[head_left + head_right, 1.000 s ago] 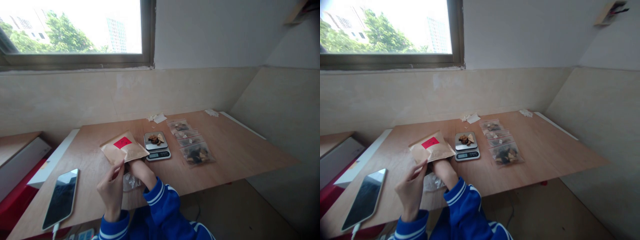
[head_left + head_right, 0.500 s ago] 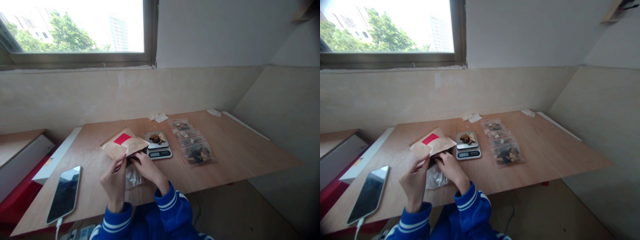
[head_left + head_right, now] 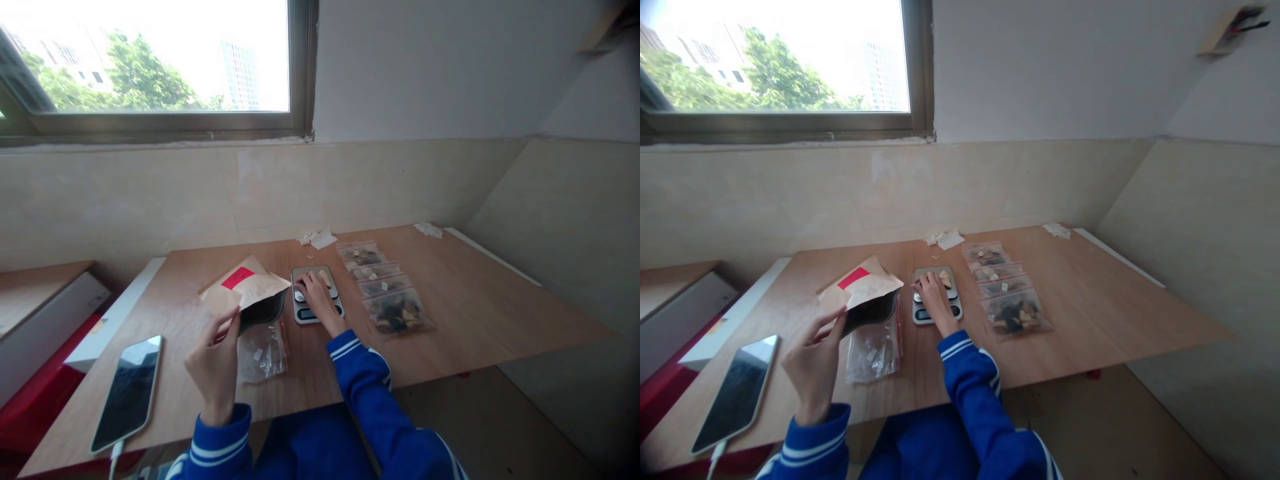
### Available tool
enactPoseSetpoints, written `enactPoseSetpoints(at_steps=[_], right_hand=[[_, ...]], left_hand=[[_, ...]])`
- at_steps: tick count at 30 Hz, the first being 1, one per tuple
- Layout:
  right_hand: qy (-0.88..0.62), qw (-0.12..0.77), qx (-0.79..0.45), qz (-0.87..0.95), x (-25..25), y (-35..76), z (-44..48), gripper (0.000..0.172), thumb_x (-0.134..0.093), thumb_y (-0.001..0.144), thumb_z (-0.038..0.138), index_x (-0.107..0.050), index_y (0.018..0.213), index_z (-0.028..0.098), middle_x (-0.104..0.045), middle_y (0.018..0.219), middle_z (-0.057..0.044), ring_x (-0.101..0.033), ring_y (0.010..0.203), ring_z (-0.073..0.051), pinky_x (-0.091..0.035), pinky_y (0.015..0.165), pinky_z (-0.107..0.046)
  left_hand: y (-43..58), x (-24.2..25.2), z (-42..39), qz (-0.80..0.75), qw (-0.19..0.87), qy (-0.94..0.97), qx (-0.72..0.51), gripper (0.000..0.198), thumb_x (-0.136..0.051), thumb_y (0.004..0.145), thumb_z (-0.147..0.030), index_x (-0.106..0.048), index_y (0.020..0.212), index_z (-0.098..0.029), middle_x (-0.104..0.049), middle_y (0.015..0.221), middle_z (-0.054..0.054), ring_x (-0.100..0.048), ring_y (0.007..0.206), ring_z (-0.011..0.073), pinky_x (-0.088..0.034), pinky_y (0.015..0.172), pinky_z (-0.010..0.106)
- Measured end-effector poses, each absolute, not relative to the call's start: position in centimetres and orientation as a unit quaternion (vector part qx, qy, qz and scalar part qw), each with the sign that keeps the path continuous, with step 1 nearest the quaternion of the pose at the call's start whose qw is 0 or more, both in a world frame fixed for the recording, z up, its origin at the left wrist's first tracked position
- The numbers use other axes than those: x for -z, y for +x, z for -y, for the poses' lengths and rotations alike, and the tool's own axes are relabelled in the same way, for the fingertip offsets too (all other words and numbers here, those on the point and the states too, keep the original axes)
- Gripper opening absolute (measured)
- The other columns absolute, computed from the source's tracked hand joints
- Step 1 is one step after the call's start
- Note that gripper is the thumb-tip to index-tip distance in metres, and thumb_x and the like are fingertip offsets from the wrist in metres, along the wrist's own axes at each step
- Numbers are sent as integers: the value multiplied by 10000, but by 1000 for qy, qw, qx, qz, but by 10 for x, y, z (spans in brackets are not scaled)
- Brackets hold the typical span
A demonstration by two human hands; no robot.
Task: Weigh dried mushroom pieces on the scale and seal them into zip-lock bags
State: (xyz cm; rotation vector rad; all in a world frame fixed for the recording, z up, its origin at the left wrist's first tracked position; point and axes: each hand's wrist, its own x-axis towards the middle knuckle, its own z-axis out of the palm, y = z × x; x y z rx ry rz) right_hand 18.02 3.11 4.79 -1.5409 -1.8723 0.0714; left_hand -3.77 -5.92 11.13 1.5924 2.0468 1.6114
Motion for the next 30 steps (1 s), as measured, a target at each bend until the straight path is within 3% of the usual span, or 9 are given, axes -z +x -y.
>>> enactPoseSetpoints(at_steps=[3, 6, 12, 17, 23, 30], right_hand=[[-629, 260, 66, 730, -44, 178, -45, 235, -510, 944, 372, -606, 1007, 166, -595, 1035, -154, -530, 970, -279, -382, 904, -431], [-647, 255, 84, 714, -44, 179, -45, 294, -452, 961, 414, -594, 1024, 163, -584, 1036, -161, -515, 960, -288, -382, 881, -438], [-651, 391, 15, 650, -39, 202, -28, 296, -289, 957, 179, -576, 1028, 199, -571, 1027, -99, -519, 947, -242, -397, 893, -408], [-625, 494, 6, 604, -20, 233, -10, 319, -308, 932, 190, -483, 1194, 140, -577, 1130, -164, -540, 1045, -255, -426, 932, -436], [-597, 482, -59, 638, -21, 247, 3, 164, -459, 912, 302, -569, 980, 201, -651, 959, -94, -609, 924, -235, -480, 827, -377], [-635, 442, -37, 632, -25, 246, -1, 146, -548, 884, 297, -668, 850, 222, -688, 949, -70, -575, 972, -260, -377, 923, -449]], left_hand=[[-39, -113, 60, -672, 41, 520, -525, 297, -638, 776, -512, -761, 916, -281, -723, 655, -10, -689, 637, 178, -463, 592, 249], [-40, -115, 59, -675, 34, 520, -523, 307, -629, 777, -523, -762, 910, -280, -722, 649, -10, -692, 643, 182, -459, 583, 249], [-44, -116, 60, -672, 28, 522, -524, 315, -623, 785, -521, -761, 909, -267, -727, 663, -2, -693, 651, 186, -467, 594, 255], [-45, -112, 61, -668, 13, 530, -522, 290, -624, 795, -504, -760, 911, -275, -724, 658, -7, -701, 679, 193, -458, 599, 258], [-44, -109, 60, -667, 3, 535, -519, 261, -625, 801, -487, -756, 908, -288, -732, 670, -13, -700, 668, 189, -456, 597, 258], [-47, -113, 63, -665, 2, 534, -522, 293, -619, 795, -511, -760, 907, -279, -732, 680, -2, -700, 680, 196, -448, 610, 263]])
